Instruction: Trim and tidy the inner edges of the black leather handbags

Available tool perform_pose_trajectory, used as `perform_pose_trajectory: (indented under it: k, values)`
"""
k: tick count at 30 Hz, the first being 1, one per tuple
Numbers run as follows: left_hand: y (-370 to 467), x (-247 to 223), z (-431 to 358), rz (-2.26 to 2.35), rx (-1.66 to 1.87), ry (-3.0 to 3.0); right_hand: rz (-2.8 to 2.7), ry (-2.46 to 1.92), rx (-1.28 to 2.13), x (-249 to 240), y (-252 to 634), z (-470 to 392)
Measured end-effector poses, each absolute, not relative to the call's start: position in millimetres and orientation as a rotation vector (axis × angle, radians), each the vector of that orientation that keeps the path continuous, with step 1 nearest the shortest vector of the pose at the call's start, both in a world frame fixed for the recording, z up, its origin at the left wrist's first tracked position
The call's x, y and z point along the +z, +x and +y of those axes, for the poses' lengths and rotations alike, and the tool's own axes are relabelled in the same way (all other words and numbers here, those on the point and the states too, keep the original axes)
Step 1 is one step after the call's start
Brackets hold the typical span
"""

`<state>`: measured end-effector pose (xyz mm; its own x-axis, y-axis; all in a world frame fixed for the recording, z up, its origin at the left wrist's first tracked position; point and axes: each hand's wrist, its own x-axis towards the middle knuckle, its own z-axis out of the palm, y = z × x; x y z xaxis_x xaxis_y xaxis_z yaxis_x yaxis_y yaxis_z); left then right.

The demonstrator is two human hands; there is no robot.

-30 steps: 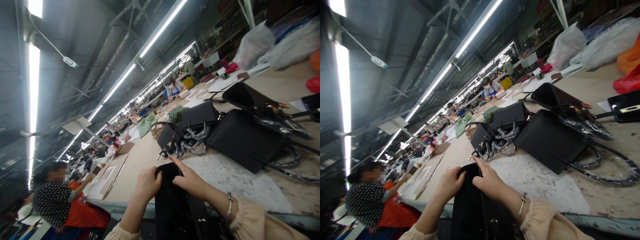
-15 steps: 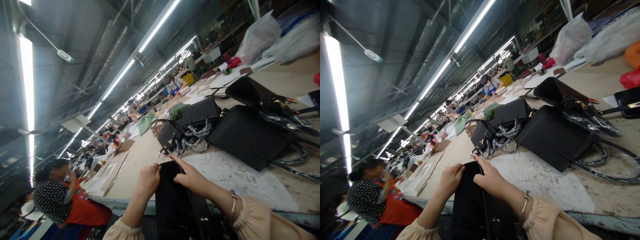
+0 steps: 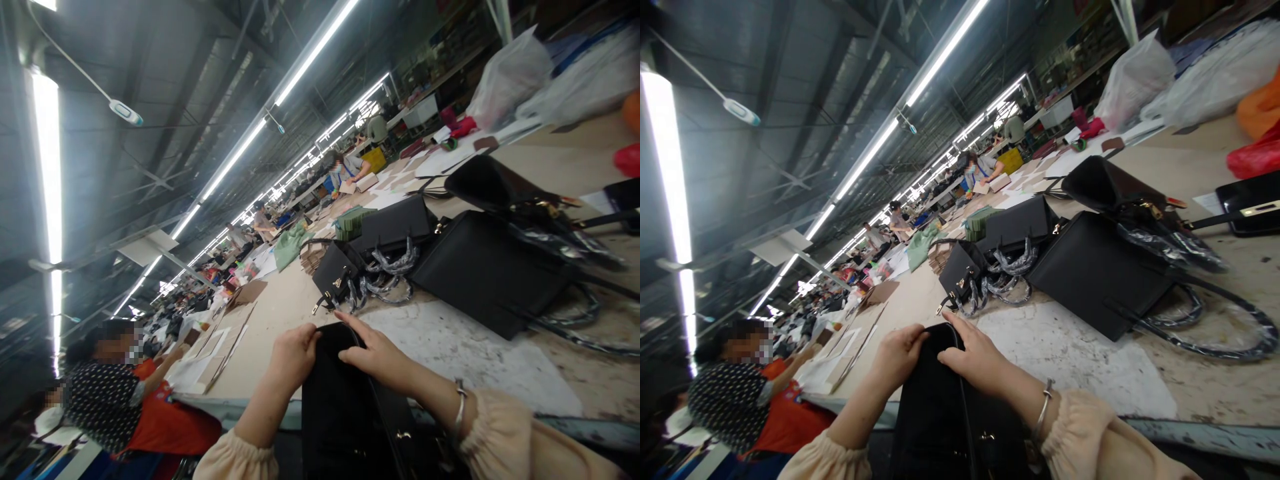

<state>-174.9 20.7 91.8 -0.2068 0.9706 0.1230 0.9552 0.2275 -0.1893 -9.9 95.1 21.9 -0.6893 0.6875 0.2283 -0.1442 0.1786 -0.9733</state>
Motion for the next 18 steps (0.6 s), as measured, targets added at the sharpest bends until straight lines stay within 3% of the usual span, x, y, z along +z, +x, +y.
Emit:
perform_pose_trajectory:
  k: [18]
  values:
    - [-153.0,94.5,29.0,-2.399,0.078,-1.758,-1.864,-0.470,1.525,13.3,6.3,90.3]
